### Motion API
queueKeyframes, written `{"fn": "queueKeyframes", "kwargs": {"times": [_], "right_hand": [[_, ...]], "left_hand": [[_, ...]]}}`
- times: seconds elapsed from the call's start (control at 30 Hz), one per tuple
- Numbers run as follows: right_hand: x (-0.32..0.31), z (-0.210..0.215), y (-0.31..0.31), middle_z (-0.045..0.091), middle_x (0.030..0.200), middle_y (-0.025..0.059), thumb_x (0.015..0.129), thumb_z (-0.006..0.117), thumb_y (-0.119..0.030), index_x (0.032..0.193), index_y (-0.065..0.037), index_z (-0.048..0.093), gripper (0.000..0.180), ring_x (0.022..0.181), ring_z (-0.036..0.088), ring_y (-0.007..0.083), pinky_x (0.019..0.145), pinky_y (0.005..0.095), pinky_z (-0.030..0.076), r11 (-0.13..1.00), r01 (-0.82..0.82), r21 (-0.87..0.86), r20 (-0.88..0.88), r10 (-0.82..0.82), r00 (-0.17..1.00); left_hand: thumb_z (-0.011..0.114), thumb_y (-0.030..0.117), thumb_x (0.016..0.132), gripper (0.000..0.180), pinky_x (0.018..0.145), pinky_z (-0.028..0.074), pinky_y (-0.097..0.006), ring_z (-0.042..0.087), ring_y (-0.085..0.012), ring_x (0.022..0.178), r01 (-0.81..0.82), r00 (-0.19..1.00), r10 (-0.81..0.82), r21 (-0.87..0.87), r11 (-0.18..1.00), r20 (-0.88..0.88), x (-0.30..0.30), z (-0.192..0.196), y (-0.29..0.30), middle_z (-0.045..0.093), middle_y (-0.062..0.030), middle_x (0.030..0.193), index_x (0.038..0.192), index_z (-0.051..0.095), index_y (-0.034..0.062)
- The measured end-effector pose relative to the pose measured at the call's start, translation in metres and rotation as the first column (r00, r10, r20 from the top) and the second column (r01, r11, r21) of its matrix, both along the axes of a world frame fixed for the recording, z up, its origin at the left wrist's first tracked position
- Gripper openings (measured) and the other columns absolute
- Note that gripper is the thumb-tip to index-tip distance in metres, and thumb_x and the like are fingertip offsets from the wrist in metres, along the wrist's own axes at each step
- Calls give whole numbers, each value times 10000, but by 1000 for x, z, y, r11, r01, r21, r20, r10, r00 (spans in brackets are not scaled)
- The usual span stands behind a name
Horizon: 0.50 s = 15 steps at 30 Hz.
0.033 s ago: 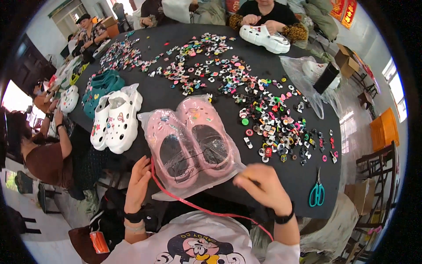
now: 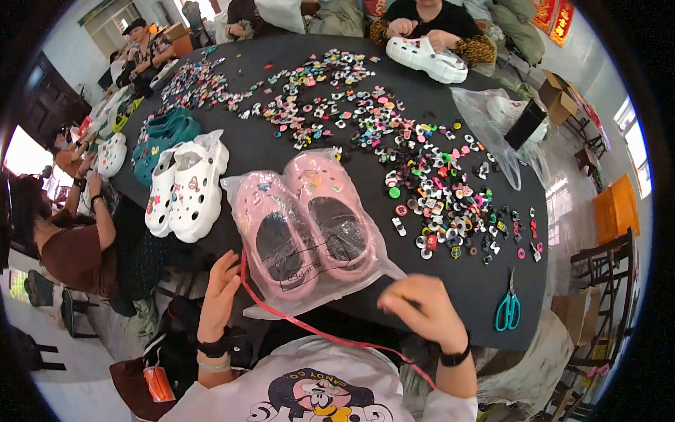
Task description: Decorate clog-style shoes by inserting plastic charms into the holes.
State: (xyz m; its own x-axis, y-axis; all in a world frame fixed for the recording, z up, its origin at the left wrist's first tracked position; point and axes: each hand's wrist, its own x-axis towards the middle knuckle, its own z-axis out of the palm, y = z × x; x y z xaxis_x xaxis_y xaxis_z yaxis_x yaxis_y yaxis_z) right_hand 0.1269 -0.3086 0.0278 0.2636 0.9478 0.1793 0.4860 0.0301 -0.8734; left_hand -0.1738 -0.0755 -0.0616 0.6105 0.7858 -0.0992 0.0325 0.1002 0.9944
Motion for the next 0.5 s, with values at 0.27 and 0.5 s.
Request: {"fn": "queueKeyframes", "kwargs": {"times": [0.27,0.5], "right_hand": [[-72,-88,1,676,843,74,975,590,-192,1118,5,669,256,725,605,96,676,243,490,901,-276,-334,-583,33,812],[-98,-111,41,693,908,89,933,632,-272,1071,-70,699,253,731,647,202,675,303,504,876,-460,-141,-437,362,823]], "left_hand": [[595,112,971,166,880,470,-268,590,-107,978,286,896,-329,-180,941,-298,-22,-2,-22,613,-3,1006,1076,593,-16],[585,18,938,229,933,475,-308,587,-142,1067,308,892,-364,-230,923,-266,-28,1,-30,621,-67,1117,1162,570,-30]]}}
